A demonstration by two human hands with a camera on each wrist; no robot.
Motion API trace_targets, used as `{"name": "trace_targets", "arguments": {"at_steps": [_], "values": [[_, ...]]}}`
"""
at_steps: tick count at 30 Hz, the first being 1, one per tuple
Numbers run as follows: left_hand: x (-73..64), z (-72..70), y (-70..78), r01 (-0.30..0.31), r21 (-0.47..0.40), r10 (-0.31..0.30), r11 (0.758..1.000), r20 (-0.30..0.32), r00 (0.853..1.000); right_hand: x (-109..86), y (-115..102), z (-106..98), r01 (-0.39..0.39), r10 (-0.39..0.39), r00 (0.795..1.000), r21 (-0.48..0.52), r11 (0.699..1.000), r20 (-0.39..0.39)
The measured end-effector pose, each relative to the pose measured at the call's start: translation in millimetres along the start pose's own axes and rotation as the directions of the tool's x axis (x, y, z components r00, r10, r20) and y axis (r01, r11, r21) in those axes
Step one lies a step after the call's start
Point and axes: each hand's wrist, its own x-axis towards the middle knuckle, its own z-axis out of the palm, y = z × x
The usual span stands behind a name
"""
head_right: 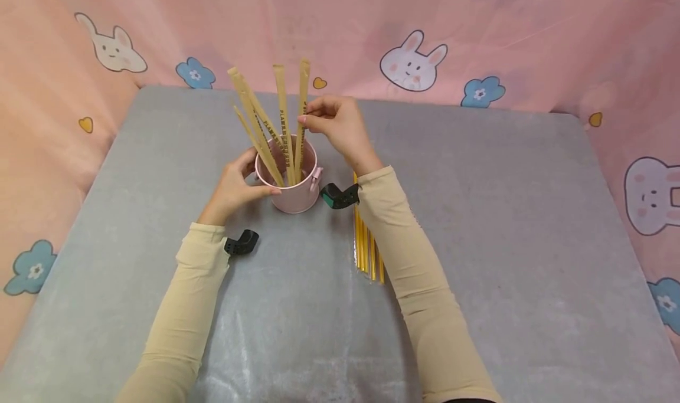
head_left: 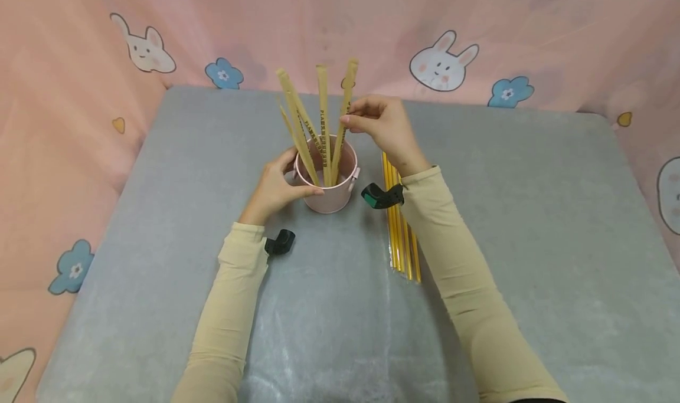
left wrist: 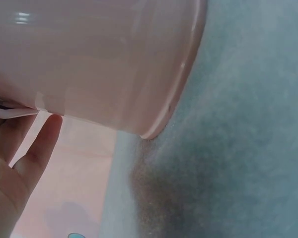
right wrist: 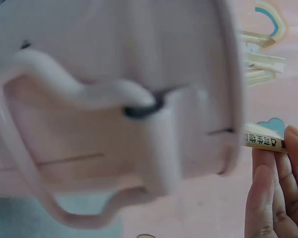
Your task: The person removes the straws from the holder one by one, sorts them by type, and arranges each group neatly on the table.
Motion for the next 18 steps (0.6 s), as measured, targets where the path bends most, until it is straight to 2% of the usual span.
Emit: {"name": "trace_targets", "arguments": {"at_steps": [7, 18], "values": [[2.1, 0.2, 1.5, 0.005, 0.001, -0.005, 1.000, -0.004, 1.000, -3.6, -13, -9, 0.080, -0.079, 0.996, 0.037, 0.996, -0.032], [0.1, 1.3, 1.5, 0.018, 0.003, -0.018, 1.000, -0.004, 1.000, -15.6, -37, -25, 0.143, -0.132, 0.984, 0.091, 0.985, -0.120]]}}
